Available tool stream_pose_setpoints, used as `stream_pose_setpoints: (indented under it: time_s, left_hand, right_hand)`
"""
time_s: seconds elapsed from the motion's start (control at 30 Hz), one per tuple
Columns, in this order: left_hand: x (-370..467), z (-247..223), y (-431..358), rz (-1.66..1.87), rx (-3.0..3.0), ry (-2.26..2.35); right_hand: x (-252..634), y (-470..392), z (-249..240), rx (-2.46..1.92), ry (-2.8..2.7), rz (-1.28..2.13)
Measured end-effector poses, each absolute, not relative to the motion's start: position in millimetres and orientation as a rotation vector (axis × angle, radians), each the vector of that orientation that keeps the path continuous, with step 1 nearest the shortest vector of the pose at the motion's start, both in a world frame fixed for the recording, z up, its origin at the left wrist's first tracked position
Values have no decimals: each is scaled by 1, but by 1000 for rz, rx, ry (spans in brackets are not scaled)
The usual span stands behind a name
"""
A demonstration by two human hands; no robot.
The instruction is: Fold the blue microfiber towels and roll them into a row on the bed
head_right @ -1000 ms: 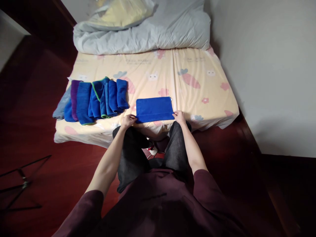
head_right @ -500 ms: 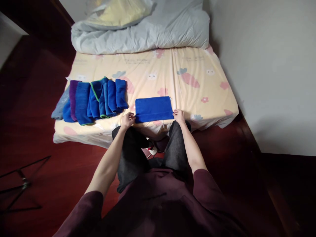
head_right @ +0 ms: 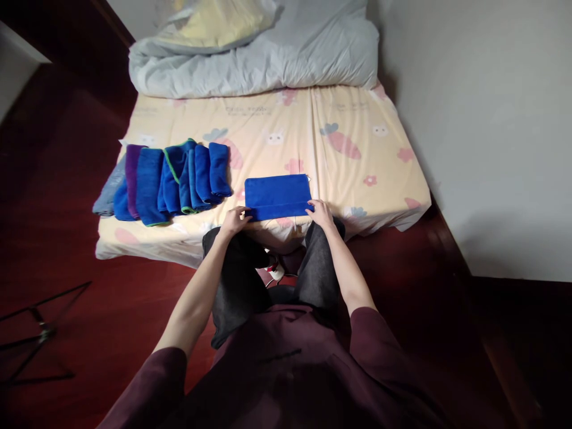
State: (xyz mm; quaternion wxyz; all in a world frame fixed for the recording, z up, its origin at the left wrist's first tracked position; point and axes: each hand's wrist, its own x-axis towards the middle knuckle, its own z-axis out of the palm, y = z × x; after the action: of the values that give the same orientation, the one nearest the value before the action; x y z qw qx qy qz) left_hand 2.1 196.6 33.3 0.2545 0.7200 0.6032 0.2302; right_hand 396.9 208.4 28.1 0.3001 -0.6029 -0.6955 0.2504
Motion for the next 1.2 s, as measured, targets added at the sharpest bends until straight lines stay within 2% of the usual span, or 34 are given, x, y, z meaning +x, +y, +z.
stream_pose_setpoints:
  time_s: [0.57, 0.93, 1.2]
  left_hand:
    - [11, 31, 192, 212, 2360, 1592]
    - [6, 31, 201, 627, 1957, 1582]
    - [-1, 39, 201, 785, 1795, 1630]
  right_hand:
    - [390, 208, 41, -1630, -2249, 558]
    - [394, 212, 32, -1570, -1920, 669]
    - [400, 215, 30, -1568, -1757, 767]
